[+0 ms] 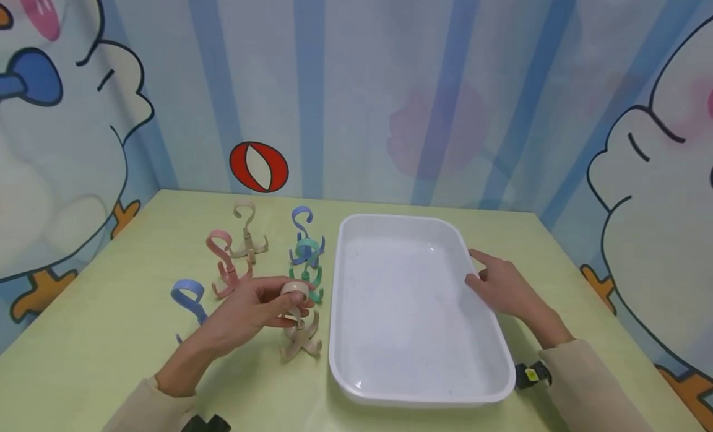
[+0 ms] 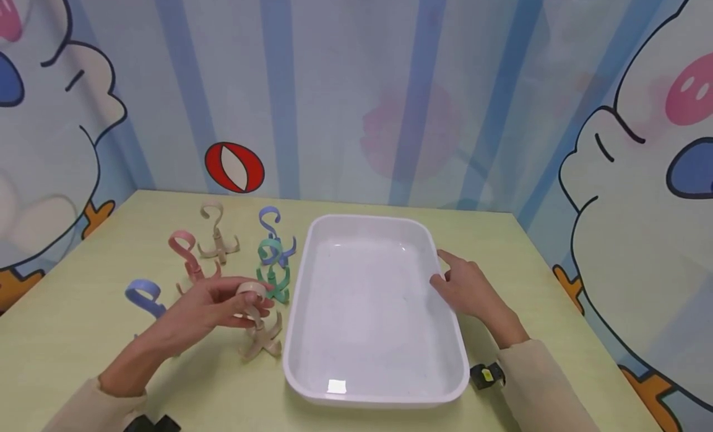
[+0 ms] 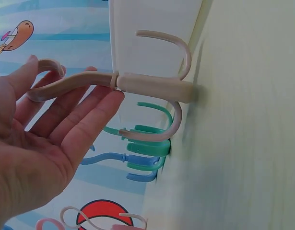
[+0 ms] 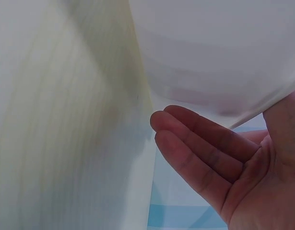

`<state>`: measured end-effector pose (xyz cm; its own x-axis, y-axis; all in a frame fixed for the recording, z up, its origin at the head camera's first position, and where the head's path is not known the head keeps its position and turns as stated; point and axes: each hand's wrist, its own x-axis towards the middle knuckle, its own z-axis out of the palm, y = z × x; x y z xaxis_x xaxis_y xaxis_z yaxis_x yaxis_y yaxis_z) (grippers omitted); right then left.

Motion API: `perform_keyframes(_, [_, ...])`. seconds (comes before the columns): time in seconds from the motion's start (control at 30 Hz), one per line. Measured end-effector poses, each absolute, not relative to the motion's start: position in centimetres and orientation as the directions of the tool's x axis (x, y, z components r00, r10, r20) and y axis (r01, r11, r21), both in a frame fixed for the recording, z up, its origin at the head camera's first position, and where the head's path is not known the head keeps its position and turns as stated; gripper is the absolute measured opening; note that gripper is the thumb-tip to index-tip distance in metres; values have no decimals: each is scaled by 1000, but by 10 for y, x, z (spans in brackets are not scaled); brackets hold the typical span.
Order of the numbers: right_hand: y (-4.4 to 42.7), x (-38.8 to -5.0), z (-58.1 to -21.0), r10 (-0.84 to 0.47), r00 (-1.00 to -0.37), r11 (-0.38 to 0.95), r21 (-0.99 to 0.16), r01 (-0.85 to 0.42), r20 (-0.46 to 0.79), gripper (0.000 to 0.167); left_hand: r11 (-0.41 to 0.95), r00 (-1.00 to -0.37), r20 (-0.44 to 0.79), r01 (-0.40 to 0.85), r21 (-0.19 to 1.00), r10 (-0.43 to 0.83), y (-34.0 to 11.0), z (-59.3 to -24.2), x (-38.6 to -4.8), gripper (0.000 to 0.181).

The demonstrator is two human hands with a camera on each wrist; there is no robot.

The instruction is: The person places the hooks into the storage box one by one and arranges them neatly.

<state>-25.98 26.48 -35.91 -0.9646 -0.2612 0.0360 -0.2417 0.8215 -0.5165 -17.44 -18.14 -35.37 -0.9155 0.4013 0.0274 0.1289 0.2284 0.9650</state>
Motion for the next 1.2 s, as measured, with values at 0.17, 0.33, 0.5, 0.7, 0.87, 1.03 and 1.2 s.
perform_keyframes(0.17, [265, -260, -359, -263, -964, 821, -517, -242, 34, 64, 244, -927, 34, 133, 960, 374, -180, -348, -173, 43])
perform_keyframes(0.33, [266, -260, -360, -266, -963, 818, -520, -244, 34, 64, 270, -934, 38, 141, 952, 355, -176, -339, -172, 45])
perform_keyframes(0.5, [267, -260, -360, -273, -961, 808, -533, -252, 42, 64, 268, -931, 47, 152, 951, 361, -173, -330, -172, 45])
perform_keyframes(0.7, [267, -260, -360, -285, -958, 803, -537, -260, 39, 64, 255, -923, 75, 181, 950, 378, -170, -324, -174, 43])
perform_keyframes(0.87, [267, -261, -360, -292, -956, 804, -531, -267, 38, 64, 261, -920, 94, 204, 943, 380, -167, -319, -175, 41])
perform_keyframes(1.03, [267, -261, -360, -295, -955, 805, -529, -270, 37, 64, 266, -918, 106, 219, 939, 381, -164, -309, -177, 41])
perform_keyframes(1.2, [267, -261, -360, -295, -955, 802, -535, -266, 32, 65, 236, -905, 139, 250, 939, 402, -162, -299, -179, 39])
